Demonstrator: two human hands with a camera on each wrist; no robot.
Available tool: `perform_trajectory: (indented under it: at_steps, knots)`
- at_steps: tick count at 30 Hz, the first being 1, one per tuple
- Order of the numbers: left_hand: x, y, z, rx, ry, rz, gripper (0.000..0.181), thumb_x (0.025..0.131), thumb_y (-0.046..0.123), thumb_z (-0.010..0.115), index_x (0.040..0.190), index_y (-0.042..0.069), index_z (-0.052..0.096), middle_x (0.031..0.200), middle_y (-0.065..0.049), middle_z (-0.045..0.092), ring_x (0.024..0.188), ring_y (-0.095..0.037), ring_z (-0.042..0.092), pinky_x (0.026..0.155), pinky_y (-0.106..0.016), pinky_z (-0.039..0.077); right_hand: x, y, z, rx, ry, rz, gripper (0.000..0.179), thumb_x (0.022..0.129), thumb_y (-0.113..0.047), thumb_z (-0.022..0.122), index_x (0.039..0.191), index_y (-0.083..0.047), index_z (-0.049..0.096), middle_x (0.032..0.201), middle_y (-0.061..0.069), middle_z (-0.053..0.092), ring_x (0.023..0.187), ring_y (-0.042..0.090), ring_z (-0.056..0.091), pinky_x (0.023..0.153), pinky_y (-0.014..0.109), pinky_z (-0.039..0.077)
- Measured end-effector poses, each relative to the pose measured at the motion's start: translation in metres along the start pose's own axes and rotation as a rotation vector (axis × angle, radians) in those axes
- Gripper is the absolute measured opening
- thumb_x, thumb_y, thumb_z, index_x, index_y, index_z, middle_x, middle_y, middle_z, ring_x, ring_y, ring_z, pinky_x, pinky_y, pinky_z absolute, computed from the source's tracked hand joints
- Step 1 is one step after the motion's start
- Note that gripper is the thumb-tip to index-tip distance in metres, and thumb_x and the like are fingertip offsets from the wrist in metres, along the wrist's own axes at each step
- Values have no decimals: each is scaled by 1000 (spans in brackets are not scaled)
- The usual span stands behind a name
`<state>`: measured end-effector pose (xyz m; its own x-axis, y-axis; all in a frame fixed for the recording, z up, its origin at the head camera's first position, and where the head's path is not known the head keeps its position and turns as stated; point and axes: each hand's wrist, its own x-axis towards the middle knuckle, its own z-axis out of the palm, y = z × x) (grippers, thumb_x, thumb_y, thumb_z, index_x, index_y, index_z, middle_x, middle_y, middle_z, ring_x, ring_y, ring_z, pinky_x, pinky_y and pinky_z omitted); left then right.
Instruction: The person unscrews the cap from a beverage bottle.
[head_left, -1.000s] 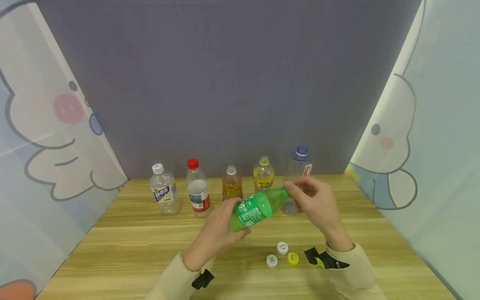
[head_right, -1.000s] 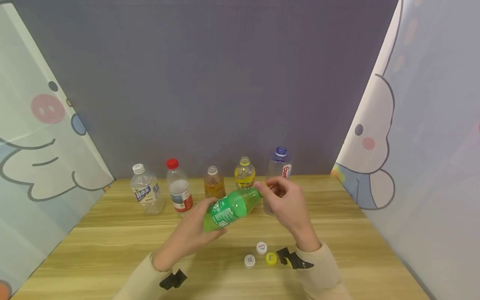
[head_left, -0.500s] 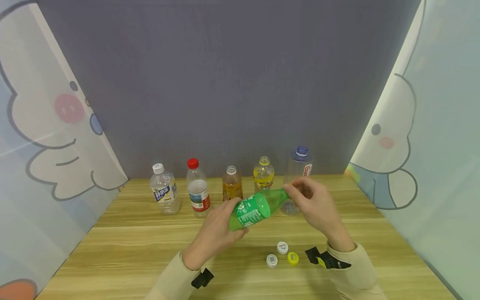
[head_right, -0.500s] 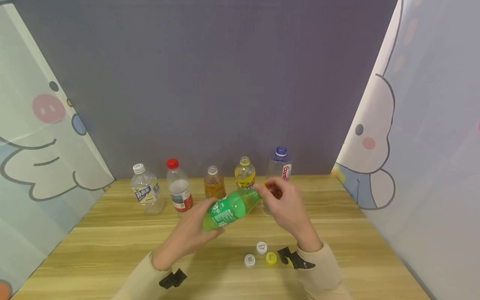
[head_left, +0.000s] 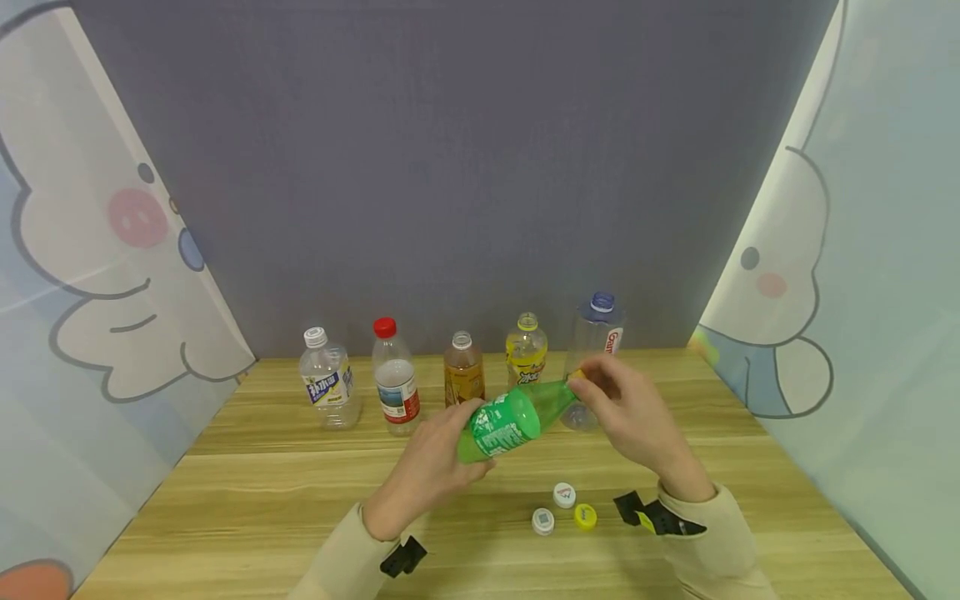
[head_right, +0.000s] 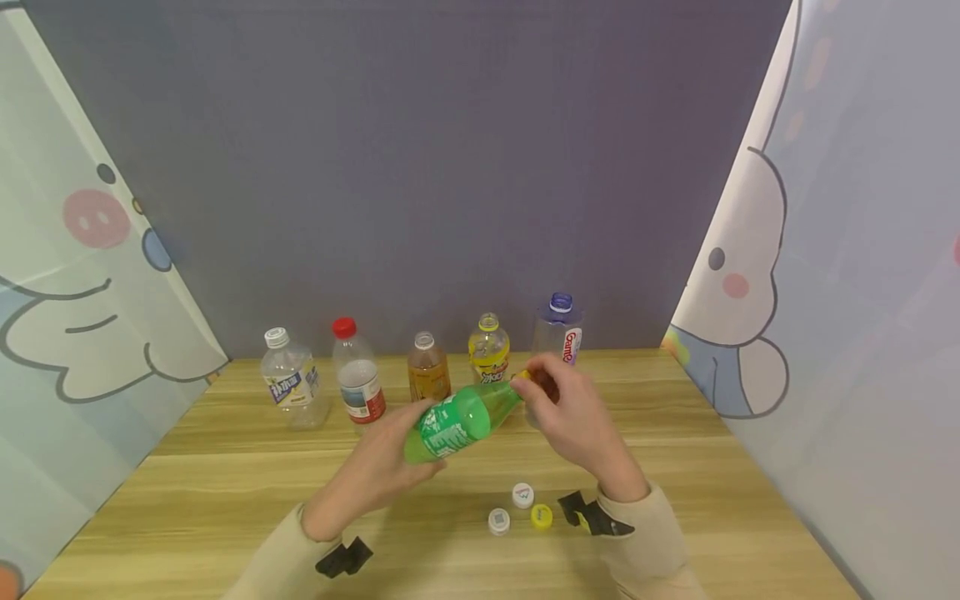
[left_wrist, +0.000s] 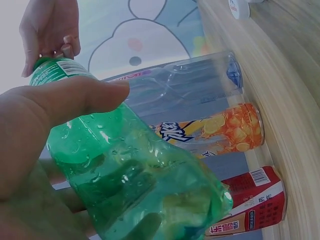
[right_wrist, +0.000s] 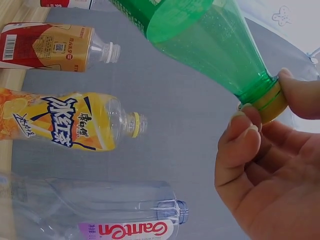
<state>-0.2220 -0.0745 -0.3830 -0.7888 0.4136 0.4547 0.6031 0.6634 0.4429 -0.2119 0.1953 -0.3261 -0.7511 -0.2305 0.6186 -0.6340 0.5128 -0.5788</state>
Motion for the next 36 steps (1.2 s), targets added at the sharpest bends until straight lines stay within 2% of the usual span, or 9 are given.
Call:
perform_trajectory:
  at_steps: [7,14,21,26,32,36]
  knots:
    - [-1,-2,0,-3,-15,15,72,72,18,92,133,3,58,111,-8,69,97,-25,63,82,-47,50,1,4,-1,0,-29,-97,11,96,3,64,106,-3,64,89,-3,63,78,9,58,71,26,52]
    - [-2,-2,-3,-58,-93,7,71,75,18,89,137,7,57,113,-2,68,95,-18,61,81,-39,51,1,10,-6,-24,-56,-181,19,93,7,65,107,-5,63,87,-1,62,77,8,56,69,26,49]
    - [-2,-4,-4,-110,-171,2,71,75,19,89,138,8,56,110,0,68,91,-15,60,76,-32,51,-1,13,-10,-45,-92,-226,24,90,8,68,109,-7,63,92,-8,60,80,9,55,71,26,49]
    - [-1,-6,-6,-114,-192,15,72,75,21,89,138,8,56,109,0,68,90,-14,60,76,-30,51,0,16,-12,-34,-107,-263,29,87,9,70,111,-6,64,96,-7,64,85,9,59,75,26,52]
    - [-2,-6,-8,-121,-205,-5,74,76,23,88,140,9,55,113,0,67,94,-16,61,79,-34,52,0,15,-10,-9,-76,-229,27,89,8,69,113,-4,67,99,-3,68,86,9,62,77,24,53]
    - [-2,-6,-8,-107,-178,-13,73,75,24,88,139,10,55,115,2,66,95,-15,60,80,-35,51,0,12,-7,-33,1,-113,11,97,-3,66,106,-4,71,90,-3,70,76,9,62,70,26,53]
